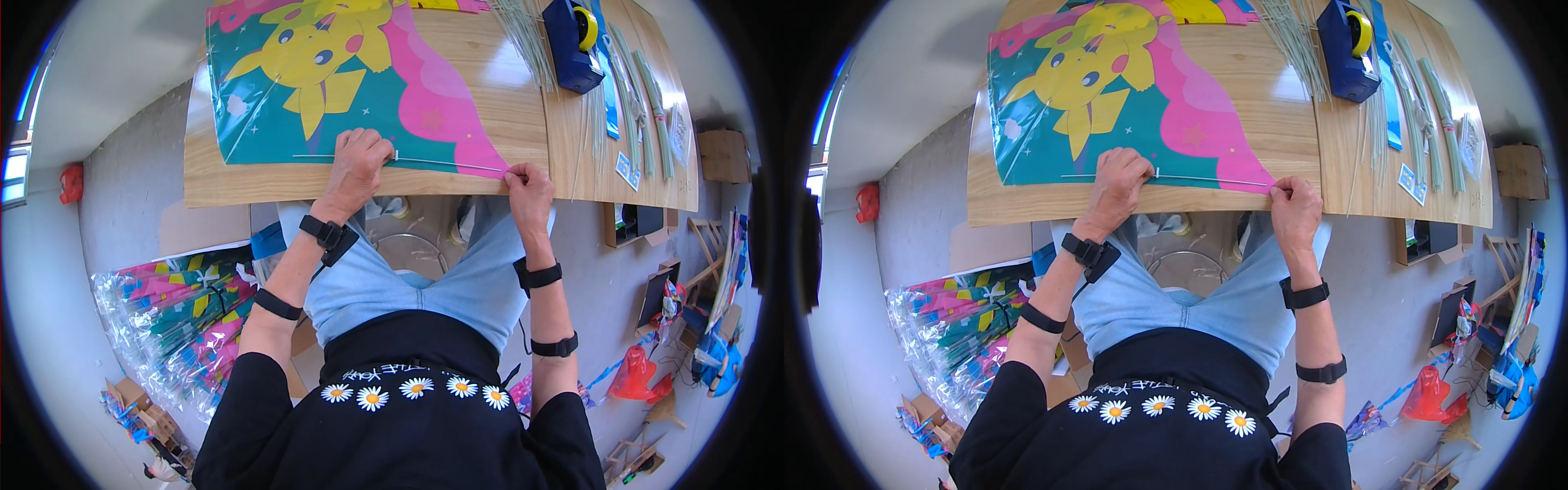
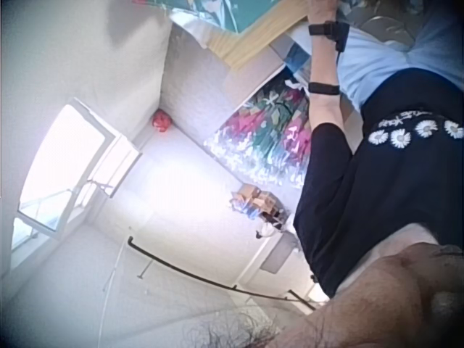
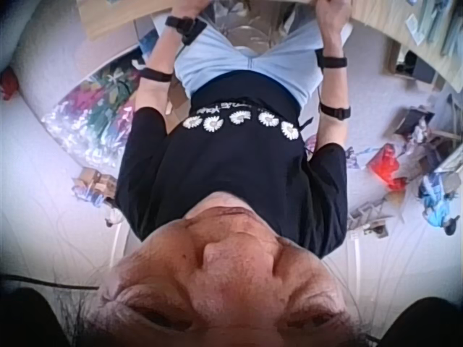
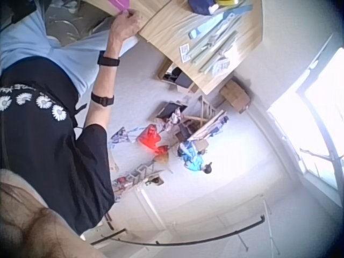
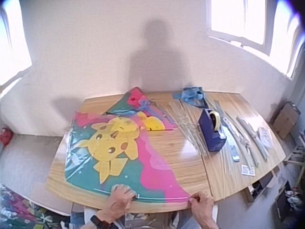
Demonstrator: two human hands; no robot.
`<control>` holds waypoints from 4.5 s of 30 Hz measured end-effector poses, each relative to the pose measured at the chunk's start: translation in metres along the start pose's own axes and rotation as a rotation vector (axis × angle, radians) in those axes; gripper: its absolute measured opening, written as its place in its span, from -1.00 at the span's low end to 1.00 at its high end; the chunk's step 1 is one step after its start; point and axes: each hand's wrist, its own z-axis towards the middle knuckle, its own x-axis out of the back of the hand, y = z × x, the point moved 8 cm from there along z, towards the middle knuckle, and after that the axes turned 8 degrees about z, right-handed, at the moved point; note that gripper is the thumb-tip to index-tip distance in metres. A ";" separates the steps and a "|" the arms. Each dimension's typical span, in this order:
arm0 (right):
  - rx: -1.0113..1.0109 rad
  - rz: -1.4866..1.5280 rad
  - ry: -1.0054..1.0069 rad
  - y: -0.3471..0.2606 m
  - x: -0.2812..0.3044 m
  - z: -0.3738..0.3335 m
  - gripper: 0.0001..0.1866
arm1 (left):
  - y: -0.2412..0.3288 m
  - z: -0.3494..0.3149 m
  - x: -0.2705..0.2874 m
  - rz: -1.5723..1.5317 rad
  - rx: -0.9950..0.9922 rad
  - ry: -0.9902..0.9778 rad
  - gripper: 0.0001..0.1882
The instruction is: The recorder assembles character kites by inserting support rods into the plastic kite material and securing them.
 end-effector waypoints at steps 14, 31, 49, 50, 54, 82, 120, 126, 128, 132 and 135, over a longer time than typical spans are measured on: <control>-0.069 -0.249 0.052 -0.014 -0.001 0.000 -0.70 | -0.003 -0.002 0.001 -0.038 0.015 0.022 -0.92; -0.050 -0.250 0.053 -0.016 0.000 0.000 -0.70 | -0.014 0.003 -0.001 -0.031 0.076 -0.015 -0.94; -0.072 -0.283 0.042 -0.011 -0.001 0.001 -0.70 | -0.010 0.015 -0.017 -0.158 0.353 -0.055 -0.90; -0.078 -0.277 0.040 -0.010 -0.002 0.001 -0.70 | -0.008 0.015 -0.017 -0.156 0.353 -0.056 -0.90; -0.056 -0.266 0.046 -0.013 -0.002 0.000 -0.69 | -0.004 0.016 -0.017 -0.062 0.379 -0.052 -0.90; -0.038 -0.266 0.071 -0.015 0.000 0.000 -0.68 | -0.025 0.009 -0.013 -0.212 0.424 -0.039 -0.90; -0.033 -0.215 0.039 -0.007 -0.001 0.003 -0.70 | -0.030 -0.010 -0.007 -0.096 0.342 -0.018 -0.95; -0.064 -0.211 0.037 -0.014 0.000 0.000 -0.69 | -0.032 -0.011 -0.006 -0.098 0.344 -0.029 -0.96; -0.053 -0.225 0.044 -0.012 0.001 0.001 -0.69 | -0.031 -0.010 -0.006 -0.096 0.330 -0.029 -0.96; -0.070 -0.238 0.037 -0.009 0.001 0.002 -0.68 | -0.030 -0.011 -0.007 -0.102 0.337 -0.029 -0.97; -0.097 -0.222 0.026 -0.011 0.001 0.002 -0.67 | -0.031 -0.011 -0.007 -0.114 0.347 -0.036 -0.96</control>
